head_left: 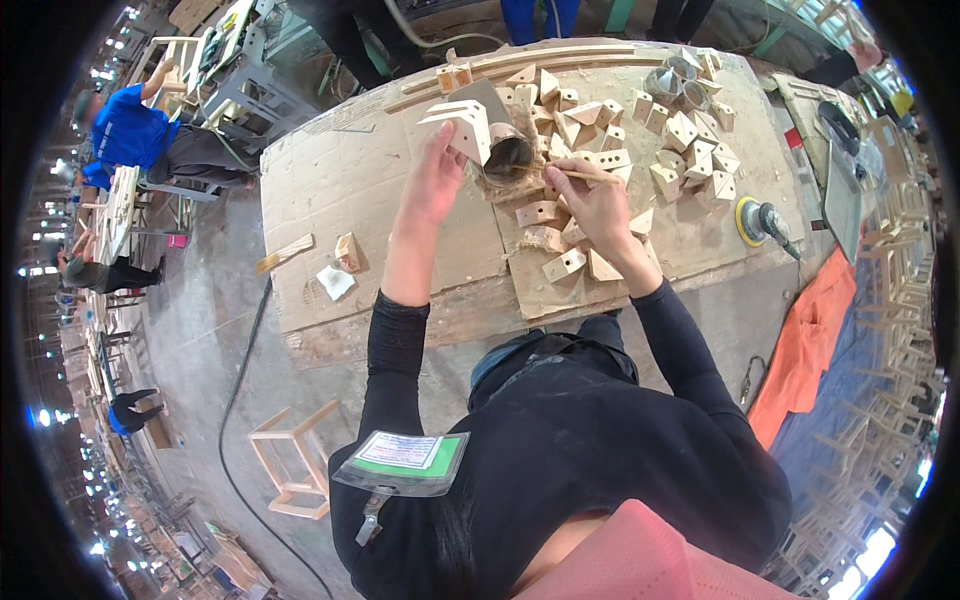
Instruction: The person sands small wooden blocks using a handheld power sander and then applies a dark liquid finish to the holes using a small brush. The person handles the blocks one at a time, placing them back on the workbench after each step.
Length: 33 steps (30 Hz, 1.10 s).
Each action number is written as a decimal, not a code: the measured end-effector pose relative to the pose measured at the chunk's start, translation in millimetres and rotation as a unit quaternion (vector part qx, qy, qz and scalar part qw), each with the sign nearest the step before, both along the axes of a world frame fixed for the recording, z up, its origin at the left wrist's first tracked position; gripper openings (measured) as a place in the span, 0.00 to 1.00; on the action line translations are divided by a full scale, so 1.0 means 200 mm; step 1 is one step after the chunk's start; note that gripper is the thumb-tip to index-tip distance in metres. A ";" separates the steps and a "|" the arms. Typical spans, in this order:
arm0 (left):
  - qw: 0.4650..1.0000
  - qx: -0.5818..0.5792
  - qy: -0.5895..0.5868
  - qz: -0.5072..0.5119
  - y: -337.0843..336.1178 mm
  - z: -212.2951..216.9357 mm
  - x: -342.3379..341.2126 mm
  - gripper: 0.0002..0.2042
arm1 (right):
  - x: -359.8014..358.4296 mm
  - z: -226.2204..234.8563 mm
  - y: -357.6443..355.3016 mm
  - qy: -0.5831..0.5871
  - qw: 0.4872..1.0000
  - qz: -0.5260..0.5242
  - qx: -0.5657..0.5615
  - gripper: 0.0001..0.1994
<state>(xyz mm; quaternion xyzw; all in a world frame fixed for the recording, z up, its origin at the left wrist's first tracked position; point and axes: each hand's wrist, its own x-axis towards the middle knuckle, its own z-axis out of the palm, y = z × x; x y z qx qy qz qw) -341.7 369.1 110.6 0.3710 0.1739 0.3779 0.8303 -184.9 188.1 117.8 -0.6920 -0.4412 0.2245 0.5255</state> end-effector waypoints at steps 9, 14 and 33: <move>0.998 -0.023 -0.058 -0.014 -0.08 0.00 -0.03 0.19 | -0.04 -0.05 -0.04 0.081 0.995 -0.003 0.055 0.10; 0.999 -0.006 -0.052 -0.006 -0.10 0.01 -0.04 0.20 | -0.06 -0.04 -0.09 0.099 0.994 0.013 0.031 0.10; 0.999 0.027 -0.016 0.023 -0.19 0.09 0.04 0.21 | 0.00 -0.13 -0.10 0.121 0.991 0.016 0.054 0.10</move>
